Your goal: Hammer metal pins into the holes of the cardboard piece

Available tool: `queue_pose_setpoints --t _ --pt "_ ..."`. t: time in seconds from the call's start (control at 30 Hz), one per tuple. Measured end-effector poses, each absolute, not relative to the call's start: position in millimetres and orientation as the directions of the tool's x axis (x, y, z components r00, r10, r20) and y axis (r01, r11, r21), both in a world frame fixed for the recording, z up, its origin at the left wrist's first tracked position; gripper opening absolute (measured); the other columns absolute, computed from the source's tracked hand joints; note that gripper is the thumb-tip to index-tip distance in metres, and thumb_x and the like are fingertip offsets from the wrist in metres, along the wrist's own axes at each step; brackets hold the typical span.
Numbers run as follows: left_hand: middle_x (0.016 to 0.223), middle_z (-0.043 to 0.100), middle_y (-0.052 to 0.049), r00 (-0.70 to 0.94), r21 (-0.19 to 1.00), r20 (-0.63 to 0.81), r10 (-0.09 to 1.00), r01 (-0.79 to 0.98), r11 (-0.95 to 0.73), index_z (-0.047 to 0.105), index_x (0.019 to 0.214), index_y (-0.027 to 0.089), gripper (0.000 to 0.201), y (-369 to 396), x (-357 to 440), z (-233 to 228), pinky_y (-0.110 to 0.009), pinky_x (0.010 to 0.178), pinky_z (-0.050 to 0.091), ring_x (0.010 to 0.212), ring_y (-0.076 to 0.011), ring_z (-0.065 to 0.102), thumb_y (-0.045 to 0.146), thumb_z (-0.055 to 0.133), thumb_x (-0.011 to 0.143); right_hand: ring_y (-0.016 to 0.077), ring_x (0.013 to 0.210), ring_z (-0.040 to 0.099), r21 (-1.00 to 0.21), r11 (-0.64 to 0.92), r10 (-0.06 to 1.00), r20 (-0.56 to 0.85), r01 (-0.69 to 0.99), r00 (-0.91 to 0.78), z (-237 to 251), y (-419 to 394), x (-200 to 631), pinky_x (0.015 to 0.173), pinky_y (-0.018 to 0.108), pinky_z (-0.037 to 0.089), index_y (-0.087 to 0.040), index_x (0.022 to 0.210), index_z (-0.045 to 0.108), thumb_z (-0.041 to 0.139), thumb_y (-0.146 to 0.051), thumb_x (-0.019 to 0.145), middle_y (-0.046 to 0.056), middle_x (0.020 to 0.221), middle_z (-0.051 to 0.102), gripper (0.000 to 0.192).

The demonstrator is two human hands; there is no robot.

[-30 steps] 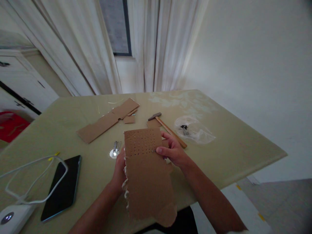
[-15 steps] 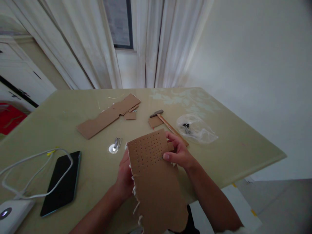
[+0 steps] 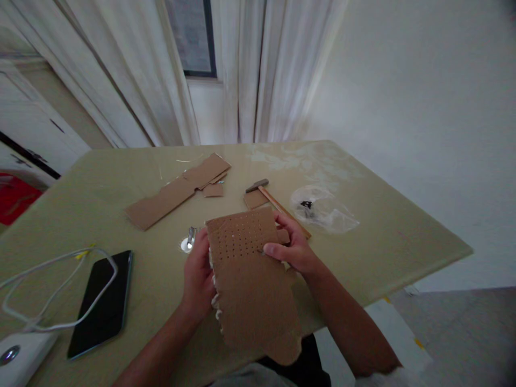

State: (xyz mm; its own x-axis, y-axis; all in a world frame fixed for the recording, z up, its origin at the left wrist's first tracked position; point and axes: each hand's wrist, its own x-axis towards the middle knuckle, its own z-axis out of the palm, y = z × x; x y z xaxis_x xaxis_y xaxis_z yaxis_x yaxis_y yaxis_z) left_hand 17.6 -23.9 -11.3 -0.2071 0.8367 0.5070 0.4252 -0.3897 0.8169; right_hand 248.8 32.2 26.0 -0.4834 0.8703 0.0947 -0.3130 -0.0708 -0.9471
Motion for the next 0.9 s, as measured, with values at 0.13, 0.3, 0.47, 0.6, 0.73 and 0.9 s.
queue_pose_setpoints --t 0.13,0.3,0.47,0.6,0.73,0.9 --pt "0.120 0.081 -0.007 -0.471 0.769 0.634 0.614 0.472 -0.432 0.077 0.124 0.024 0.022 -18 11 7 -0.038 0.095 0.062 0.107 -0.0220 0.076 0.032 0.059 0.113 0.0148 0.074 0.078 -0.958 -0.025 0.903 0.101 -0.286 -0.417 29 34 246 0.064 0.022 0.063 -0.023 0.123 0.067 0.099 -0.046 0.081 0.002 0.097 0.081 0.057" --pt "0.116 0.081 -0.009 -0.004 0.340 0.876 0.482 0.713 -0.613 0.074 0.137 0.021 0.037 -27 11 17 -0.039 0.095 0.055 0.102 -0.0224 0.074 0.013 0.077 0.101 0.0130 0.065 0.072 -0.979 0.023 0.892 0.113 -0.204 -0.438 29 30 241 0.055 0.021 0.056 -0.023 0.121 0.064 0.097 -0.047 0.083 0.000 0.091 0.078 0.056" --pt "0.109 0.081 -0.006 0.146 0.328 0.819 0.554 0.673 -0.663 0.077 0.129 0.023 0.028 -31 20 21 -0.040 0.093 0.051 0.098 -0.0217 0.072 0.018 0.083 0.102 0.0119 0.064 0.070 -0.979 0.074 0.868 0.158 -0.192 -0.471 29 27 237 0.054 0.019 0.052 -0.022 0.119 0.062 0.094 -0.041 0.088 0.000 0.090 0.078 0.049" --pt "0.104 0.081 -0.004 0.154 0.361 0.814 0.560 0.621 -0.696 0.080 0.118 0.024 0.021 -30 22 18 -0.036 0.091 0.053 0.095 -0.0191 0.071 0.011 0.081 0.102 0.0106 0.061 0.067 -0.982 0.043 0.860 0.131 -0.186 -0.494 28 25 237 0.052 0.018 0.049 -0.022 0.118 0.063 0.099 -0.032 0.081 0.000 0.090 0.079 0.053" --pt "0.101 0.082 -0.004 0.150 0.360 0.838 0.524 0.570 -0.739 0.079 0.111 0.022 0.019 -29 21 15 -0.035 0.088 0.057 0.094 -0.0184 0.072 0.006 0.074 0.105 0.0103 0.061 0.066 -0.984 0.050 0.850 0.131 -0.169 -0.510 27 23 237 0.050 0.017 0.046 -0.022 0.120 0.064 0.097 -0.028 0.081 0.000 0.089 0.078 0.051" --pt "0.097 0.082 -0.003 0.123 0.357 0.873 0.471 0.497 -0.791 0.079 0.108 0.023 0.014 -30 21 16 -0.039 0.093 0.062 0.088 -0.0170 0.074 0.010 0.072 0.107 0.0120 0.074 0.072 -0.969 0.158 0.836 0.235 -0.192 -0.496 28 21 236 0.057 0.017 0.051 -0.022 0.122 0.066 0.093 -0.025 0.084 0.000 0.096 0.076 0.047"
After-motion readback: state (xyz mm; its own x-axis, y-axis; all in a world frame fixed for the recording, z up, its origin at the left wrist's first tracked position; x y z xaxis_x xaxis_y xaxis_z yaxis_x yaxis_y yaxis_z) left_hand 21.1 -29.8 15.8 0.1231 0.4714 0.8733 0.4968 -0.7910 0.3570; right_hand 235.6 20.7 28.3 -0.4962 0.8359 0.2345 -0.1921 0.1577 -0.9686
